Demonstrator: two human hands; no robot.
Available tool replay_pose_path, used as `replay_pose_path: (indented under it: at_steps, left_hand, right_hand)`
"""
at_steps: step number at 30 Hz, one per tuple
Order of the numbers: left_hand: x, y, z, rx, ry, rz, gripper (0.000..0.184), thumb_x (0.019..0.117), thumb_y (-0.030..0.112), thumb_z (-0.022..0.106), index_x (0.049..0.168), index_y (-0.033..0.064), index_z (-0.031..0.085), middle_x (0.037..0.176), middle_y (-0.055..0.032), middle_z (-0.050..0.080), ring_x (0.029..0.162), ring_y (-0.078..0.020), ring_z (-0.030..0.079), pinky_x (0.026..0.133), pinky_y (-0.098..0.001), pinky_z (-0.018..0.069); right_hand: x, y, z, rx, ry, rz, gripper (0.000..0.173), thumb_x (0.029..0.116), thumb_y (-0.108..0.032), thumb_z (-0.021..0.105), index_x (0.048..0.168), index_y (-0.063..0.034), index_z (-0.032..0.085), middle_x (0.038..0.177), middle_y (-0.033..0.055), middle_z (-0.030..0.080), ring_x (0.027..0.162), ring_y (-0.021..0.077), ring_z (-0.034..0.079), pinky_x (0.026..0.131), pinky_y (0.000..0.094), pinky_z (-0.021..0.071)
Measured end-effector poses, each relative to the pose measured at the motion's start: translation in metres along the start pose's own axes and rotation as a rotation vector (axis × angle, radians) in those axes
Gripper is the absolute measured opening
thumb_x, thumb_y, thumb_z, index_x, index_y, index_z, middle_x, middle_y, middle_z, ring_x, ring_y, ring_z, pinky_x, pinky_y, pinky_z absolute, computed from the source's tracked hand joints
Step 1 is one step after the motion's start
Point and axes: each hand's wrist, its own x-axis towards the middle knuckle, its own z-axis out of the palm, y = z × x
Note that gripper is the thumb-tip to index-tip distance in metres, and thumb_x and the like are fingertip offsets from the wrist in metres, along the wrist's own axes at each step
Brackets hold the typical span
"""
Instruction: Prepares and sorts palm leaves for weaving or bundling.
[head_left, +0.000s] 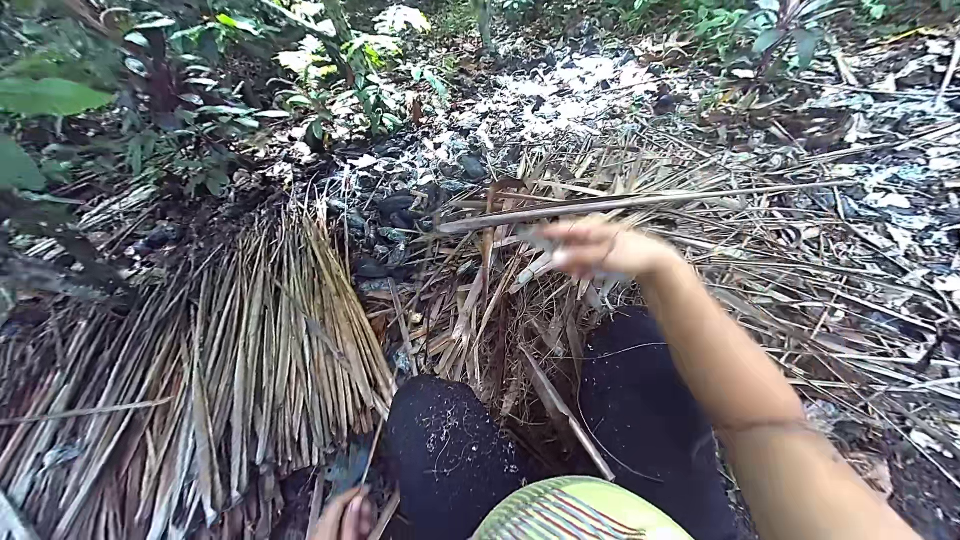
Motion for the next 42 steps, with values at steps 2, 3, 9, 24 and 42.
replay_pose_path:
  at_steps: [2, 3, 9, 24, 42]
  left_hand:
    - [0.012, 0.044, 0.011, -0.111, 0.051, 0.011, 0.03, 0.1049, 0.012, 0.049, 0.117, -0.0086, 0.067, 0.086, -0.0118, 0.072, 0.067, -0.0114, 0.068, 0.065, -0.0304, 0.06]
    - [0.018, 0.067, 0.015, -0.195, 0.058, -0.018, 0.029, 0.1043, 0.013, 0.049, 0.115, -0.0064, 0.068, 0.084, -0.0058, 0.071, 0.065, -0.0049, 0.066, 0.062, -0.0238, 0.0578]
    - [0.04, 0.144, 0.01, -0.938, -0.14, -0.212, 0.025, 0.1029, 0.006, 0.044, 0.104, 0.0085, 0.069, 0.072, 0.0105, 0.065, 0.059, 0.002, 0.058, 0.057, -0.0137, 0.0508]
    - [0.039, 0.162, 0.009, -1.135, -0.158, -0.143, 0.016, 0.0991, 0.003, 0.054, 0.095, 0.0126, 0.067, 0.079, 0.0035, 0.071, 0.056, 0.0044, 0.057, 0.053, -0.0099, 0.0469]
    - [0.035, 0.135, 0.0, -1.399, -0.529, -0.119, 0.007, 0.0962, 0.03, 0.07, 0.094, 0.0232, 0.072, 0.067, 0.0164, 0.058, 0.052, 0.0086, 0.049, 0.048, -0.0085, 0.0394]
  right_hand:
    - [0.006, 0.015, 0.06, -0.013, -0.227, 0.024, 0.047, 0.1016, -0.012, 0.056, 0.148, -0.0077, 0.051, 0.079, 0.0019, 0.064, 0.059, 0.002, 0.052, 0.056, 0.0191, 0.0461]
    - [0.008, 0.017, 0.083, -0.02, -0.321, 0.03, 0.048, 0.1025, -0.015, 0.056, 0.15, -0.0095, 0.05, 0.079, 0.0019, 0.062, 0.059, 0.0018, 0.05, 0.057, 0.0192, 0.0445]
    - [0.011, 0.016, 0.146, 0.284, -0.611, -0.002, 0.057, 0.1008, -0.015, 0.054, 0.156, -0.0118, 0.04, 0.069, -0.0073, 0.055, 0.054, -0.005, 0.048, 0.052, 0.01, 0.0403]
    - [0.0, 0.024, 0.192, 0.62, -0.63, 0.031, 0.03, 0.0985, -0.009, 0.055, 0.127, -0.0123, 0.061, 0.071, -0.0126, 0.057, 0.053, -0.0077, 0.046, 0.05, 0.0096, 0.0394]
    - [0.032, 0.001, 0.139, 0.436, -0.267, -0.311, 0.035, 0.1, -0.014, 0.052, 0.133, -0.0051, 0.061, 0.073, -0.016, 0.059, 0.055, -0.0101, 0.045, 0.051, 0.0093, 0.0392]
